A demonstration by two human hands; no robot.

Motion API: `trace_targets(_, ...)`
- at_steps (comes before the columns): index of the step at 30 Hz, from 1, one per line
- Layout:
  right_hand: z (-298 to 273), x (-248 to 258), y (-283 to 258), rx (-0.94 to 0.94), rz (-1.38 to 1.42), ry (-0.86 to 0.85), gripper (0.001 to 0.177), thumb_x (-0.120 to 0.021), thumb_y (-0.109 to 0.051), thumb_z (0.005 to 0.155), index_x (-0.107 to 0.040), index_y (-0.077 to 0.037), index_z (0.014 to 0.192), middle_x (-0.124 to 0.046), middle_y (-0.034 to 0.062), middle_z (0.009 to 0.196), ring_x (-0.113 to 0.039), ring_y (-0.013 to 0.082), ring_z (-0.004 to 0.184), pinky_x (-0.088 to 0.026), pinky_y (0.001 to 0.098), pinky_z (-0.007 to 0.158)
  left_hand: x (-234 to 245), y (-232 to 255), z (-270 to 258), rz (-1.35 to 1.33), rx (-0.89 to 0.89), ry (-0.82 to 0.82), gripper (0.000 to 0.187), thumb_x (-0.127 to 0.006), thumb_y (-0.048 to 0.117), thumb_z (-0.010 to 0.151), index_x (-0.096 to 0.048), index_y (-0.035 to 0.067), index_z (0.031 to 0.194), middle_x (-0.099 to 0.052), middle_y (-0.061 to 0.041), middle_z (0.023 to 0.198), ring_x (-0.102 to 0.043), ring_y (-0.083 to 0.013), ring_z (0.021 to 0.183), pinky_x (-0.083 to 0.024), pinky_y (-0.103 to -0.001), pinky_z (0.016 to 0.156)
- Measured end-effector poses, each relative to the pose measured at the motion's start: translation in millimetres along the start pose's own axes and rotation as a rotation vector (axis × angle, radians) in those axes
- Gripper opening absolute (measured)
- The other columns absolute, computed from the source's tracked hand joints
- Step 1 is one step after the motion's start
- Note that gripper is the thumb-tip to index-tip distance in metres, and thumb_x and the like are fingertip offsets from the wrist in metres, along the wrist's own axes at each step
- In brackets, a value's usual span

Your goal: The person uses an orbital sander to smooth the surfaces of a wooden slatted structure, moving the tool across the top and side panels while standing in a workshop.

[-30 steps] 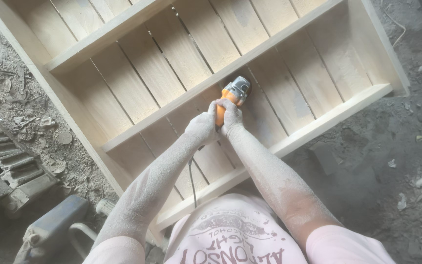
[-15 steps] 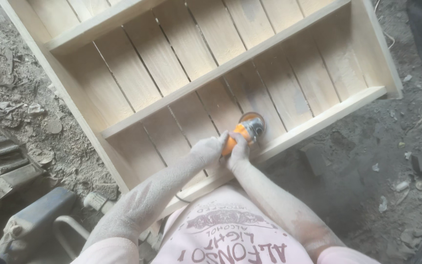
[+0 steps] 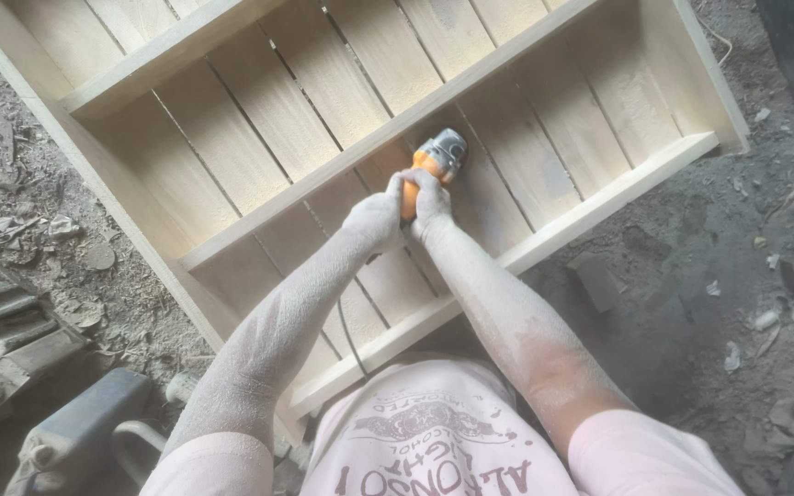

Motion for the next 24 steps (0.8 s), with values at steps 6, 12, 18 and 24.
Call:
trace_targets(6,-62,57,13,-0.110,0.093,0.061,0.034,-0.071,-0.014,0.079,-0.061,-0.006,0.110,-0.067,0.0087,0.095,-0.070,0.0264,0.087,-0.059,0.0421,0.083,-62,21,-26,0.039,-0.134,0.057,0.074,-0.064,0.007,0.088,-0.029,-0.002,0.152,-0.073,-0.020,0.105,-0.074,-0.0345,0.100,-0.059,-0.045,0.082)
trace_targets(12,-89,92,23,-0.055,0.145,0.189,0.038,-0.065,-0.013,0.078,-0.060,-0.010,0.115,-0.068,0.0061,0.098,-0.071,0.0242,0.091,-0.059,0.0403,0.086,-96,29,-31,0.073,-0.218,-0.096,0.091,-0.077,0.014,0.075,-0.023,-0.002,0.146,-0.068,-0.023,0.104,-0.070,-0.0365,0.098,-0.057,-0.045,0.081)
trace_targets(18,-19,48,-10,-0.043,0.032,-0.031,0.032,-0.069,-0.014,0.081,-0.062,-0.004,0.110,-0.069,0.0085,0.096,-0.070,0.0254,0.088,-0.059,0.0388,0.083,-29,34,-10,0.010,-0.083,-0.018,0.080,-0.073,0.016,0.082,-0.030,0.006,0.149,-0.071,-0.019,0.104,-0.071,-0.0363,0.097,-0.059,-0.047,0.081)
trace_targets(24,7,0,-17,-0.110,-0.121,-0.132,0.034,-0.077,-0.014,0.077,-0.067,0.001,0.106,-0.070,0.0108,0.095,-0.071,0.0239,0.085,-0.060,0.0373,0.080,2,14,-2,-0.102,0.076,0.079,0.098,-0.074,0.022,0.084,-0.012,0.000,0.157,-0.070,-0.022,0.103,-0.071,-0.0367,0.093,-0.058,-0.045,0.080)
Point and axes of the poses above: each hand's wrist, its own z-axis towards the middle knuckle, its own x-axis out of the back of the hand, y = z × x, the point moved 7 cm from there along z, towards the middle knuckle
